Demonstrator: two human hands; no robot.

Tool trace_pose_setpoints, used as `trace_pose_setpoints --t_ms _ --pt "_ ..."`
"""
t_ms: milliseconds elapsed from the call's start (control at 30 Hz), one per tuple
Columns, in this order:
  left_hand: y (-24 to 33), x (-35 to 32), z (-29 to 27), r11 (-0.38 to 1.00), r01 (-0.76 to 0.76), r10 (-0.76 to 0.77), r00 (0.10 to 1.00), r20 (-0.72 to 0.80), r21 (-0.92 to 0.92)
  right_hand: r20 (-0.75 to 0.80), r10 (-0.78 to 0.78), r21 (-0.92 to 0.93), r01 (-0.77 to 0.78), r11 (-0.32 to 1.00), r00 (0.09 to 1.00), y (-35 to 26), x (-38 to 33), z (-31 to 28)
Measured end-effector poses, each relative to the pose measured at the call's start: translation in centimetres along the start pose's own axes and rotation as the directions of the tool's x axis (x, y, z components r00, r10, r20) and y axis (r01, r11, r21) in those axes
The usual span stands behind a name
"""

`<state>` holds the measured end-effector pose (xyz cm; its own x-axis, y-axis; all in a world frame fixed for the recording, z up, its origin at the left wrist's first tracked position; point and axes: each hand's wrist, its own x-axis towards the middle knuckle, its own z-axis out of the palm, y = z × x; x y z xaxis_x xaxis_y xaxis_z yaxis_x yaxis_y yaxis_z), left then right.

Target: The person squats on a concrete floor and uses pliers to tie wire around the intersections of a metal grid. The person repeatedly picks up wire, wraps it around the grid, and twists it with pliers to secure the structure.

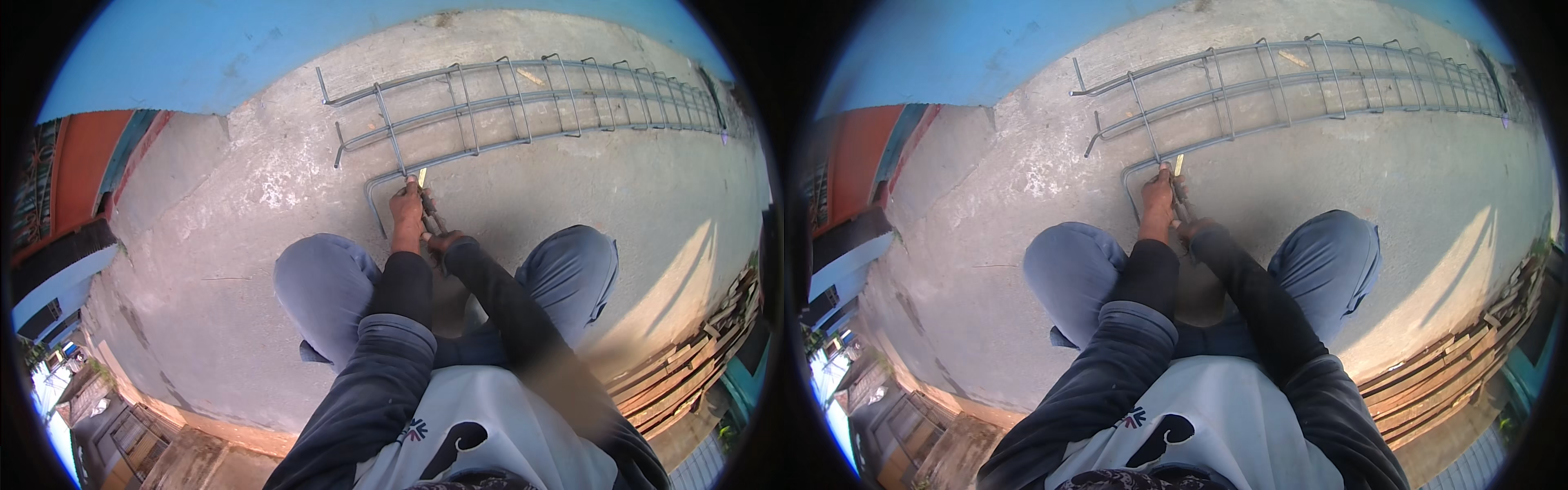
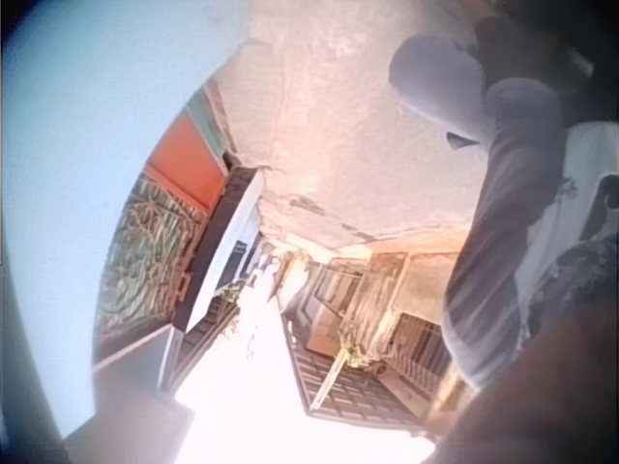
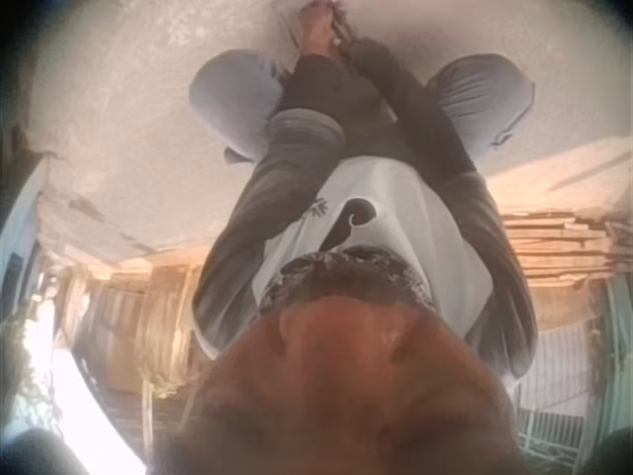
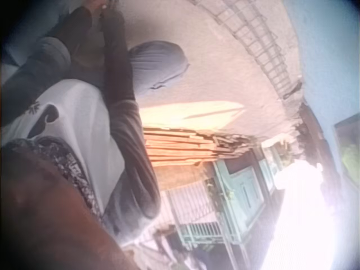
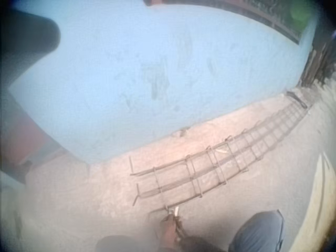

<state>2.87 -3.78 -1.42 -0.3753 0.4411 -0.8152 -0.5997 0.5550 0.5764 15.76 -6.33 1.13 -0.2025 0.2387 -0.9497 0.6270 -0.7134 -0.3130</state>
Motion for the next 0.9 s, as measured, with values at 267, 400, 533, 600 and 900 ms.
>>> trace_pose_setpoints --t_ms 267,400,533,600,900 --pt "0.5 -0.2 0.0 0.997 -0.054 0.055 0.998 -0.02 0.064 0.389 -0.014 0.563 -0.225 0.795 0.921 -0.8 -3.9 -0.8" --pt "0.9 0.8 0.4 0.939 -0.054 0.074 0.996 -0.048 0.341 0.493 -0.084 0.652 -0.304 0.695 0.866 -0.3 -4.1 -0.1" --pt "-0.6 2.5 -1.6 0.88 -0.05 0.061 0.998 -0.009 0.472 0.148 -0.049 0.187 0.021 0.982 0.988 0.6 -3.0 1.6" --pt "-1.2 3.0 -2.5 0.918 -0.053 0.06 0.998 -0.007 0.392 0.106 -0.056 -0.024 0.059 0.998 0.993 0.6 -1.7 1.8" --pt "-1.7 2.0 -1.7 0.834 -0.28 0.343 0.938 -0.05 0.476 0.088 -0.083 0.31 0.052 0.949 0.993 -1.4 -2.2 -1.2"
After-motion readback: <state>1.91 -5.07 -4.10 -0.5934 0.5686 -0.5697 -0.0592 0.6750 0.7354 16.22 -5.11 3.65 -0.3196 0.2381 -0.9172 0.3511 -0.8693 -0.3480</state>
